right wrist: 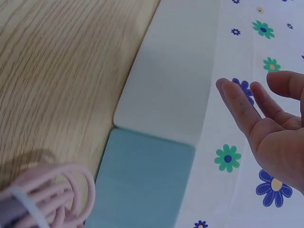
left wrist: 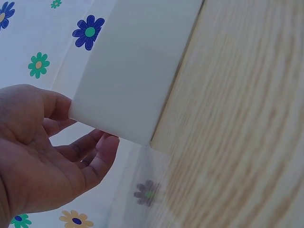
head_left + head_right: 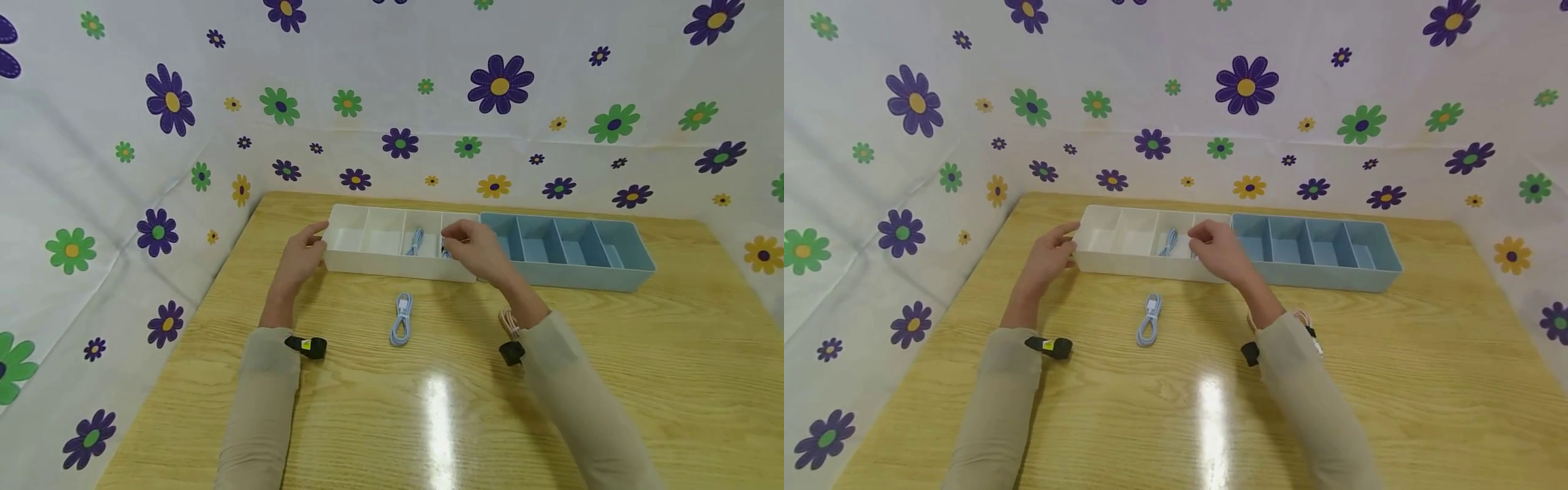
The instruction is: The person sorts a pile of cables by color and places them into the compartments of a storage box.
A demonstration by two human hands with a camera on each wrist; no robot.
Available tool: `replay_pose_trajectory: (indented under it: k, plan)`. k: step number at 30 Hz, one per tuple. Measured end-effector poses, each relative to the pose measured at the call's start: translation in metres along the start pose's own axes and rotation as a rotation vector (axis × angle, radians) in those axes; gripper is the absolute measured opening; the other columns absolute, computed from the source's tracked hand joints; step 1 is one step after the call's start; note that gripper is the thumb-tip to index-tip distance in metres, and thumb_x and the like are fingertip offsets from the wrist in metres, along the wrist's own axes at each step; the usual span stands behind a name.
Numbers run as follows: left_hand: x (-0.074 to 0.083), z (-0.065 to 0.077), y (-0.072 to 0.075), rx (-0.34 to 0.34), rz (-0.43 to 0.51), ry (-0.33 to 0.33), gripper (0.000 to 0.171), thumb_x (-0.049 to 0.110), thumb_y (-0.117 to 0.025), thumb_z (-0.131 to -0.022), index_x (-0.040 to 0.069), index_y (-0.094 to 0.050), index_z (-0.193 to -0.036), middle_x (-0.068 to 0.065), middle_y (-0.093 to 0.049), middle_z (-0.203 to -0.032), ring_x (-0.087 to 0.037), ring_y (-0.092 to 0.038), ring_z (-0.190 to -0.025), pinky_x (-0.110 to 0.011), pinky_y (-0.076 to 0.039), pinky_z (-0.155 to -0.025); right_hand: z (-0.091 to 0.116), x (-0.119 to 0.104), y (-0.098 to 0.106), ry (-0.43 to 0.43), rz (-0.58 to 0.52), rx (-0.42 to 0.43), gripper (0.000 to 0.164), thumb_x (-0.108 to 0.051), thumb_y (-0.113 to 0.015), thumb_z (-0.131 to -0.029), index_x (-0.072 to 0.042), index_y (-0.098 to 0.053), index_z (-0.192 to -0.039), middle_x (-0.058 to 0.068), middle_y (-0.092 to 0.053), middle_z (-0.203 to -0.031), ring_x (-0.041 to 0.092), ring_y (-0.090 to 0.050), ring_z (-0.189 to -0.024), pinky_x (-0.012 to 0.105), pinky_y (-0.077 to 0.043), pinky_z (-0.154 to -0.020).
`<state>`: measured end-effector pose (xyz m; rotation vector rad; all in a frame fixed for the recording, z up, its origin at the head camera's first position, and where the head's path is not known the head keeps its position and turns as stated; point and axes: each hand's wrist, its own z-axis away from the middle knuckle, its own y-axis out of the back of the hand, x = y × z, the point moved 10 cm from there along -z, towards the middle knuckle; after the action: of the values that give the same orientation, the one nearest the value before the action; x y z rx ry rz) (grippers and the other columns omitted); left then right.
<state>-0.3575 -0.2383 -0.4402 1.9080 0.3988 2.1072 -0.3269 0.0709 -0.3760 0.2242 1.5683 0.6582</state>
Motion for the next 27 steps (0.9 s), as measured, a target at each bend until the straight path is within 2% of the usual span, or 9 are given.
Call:
replay_pose_trajectory:
  k: [7,13,15,21,24,27]
  plan:
    - [0.002,0.0,0.0,0.002,-0.003,0.009,0.05,0.013,-0.041,-0.102,0.013,-0.042,-0.152,-0.024,-0.049,-0.136,-0.031,-0.05,-0.113,-0.037,-0.046,-0.086,0.02,-0.004,0.021,0.036,-0.019,0.03,0.033,-0.017,-0.053,-0.101,0.001,-0.059,-0.128,0.019,-0.063,-0.121,0.035,-0.063,-0.102,0.045,-0.052,-0.088]
    - [0.0,0.0,-0.001,-0.001,0.012,0.013,0.05,0.011,-0.041,-0.102,0.012,-0.041,-0.152,-0.025,-0.05,-0.136,-0.032,-0.05,-0.112,-0.042,-0.047,-0.089,0.038,0.0,0.03,0.038,-0.071,0.044,0.033,-0.018,-0.054,-0.102,0.001,-0.058,-0.129,0.019,-0.061,-0.124,0.033,-0.061,-0.106,0.044,-0.051,-0.091]
    - [-0.001,0.0,-0.001,0.0,0.017,0.012,0.05,0.011,-0.042,-0.102,0.012,-0.042,-0.152,-0.025,-0.05,-0.136,-0.032,-0.05,-0.112,-0.044,-0.047,-0.09,0.043,0.003,0.032,0.036,-0.088,0.051,0.033,-0.017,-0.054,-0.101,0.001,-0.057,-0.129,0.02,-0.06,-0.123,0.033,-0.061,-0.107,0.041,-0.051,-0.091]
    - [-0.002,0.0,-0.003,-0.011,0.014,0.019,0.05,0.012,-0.041,-0.103,0.013,-0.04,-0.153,-0.025,-0.049,-0.14,-0.032,-0.05,-0.114,-0.046,-0.046,-0.092,0.058,0.015,0.038,0.028,-0.119,0.074,0.035,-0.015,-0.051,-0.102,0.003,-0.055,-0.131,0.021,-0.06,-0.123,0.033,-0.061,-0.109,0.022,-0.051,-0.085]
    - [-0.001,0.0,-0.003,-0.008,0.008,0.017,0.05,0.012,-0.041,-0.103,0.014,-0.04,-0.153,-0.024,-0.048,-0.14,-0.033,-0.049,-0.116,-0.046,-0.046,-0.092,0.062,0.021,0.04,0.018,-0.131,0.086,0.035,-0.014,-0.05,-0.102,0.003,-0.054,-0.132,0.021,-0.061,-0.124,0.032,-0.061,-0.109,0.021,-0.052,-0.084]
    - [-0.001,0.001,-0.002,-0.002,0.0,0.008,0.05,0.013,-0.041,-0.103,0.015,-0.04,-0.153,-0.024,-0.048,-0.14,-0.033,-0.05,-0.118,-0.045,-0.046,-0.093,0.063,0.023,0.043,0.013,-0.145,0.096,0.036,-0.015,-0.05,-0.103,0.003,-0.054,-0.134,0.021,-0.06,-0.126,0.032,-0.061,-0.112,0.025,-0.053,-0.088]
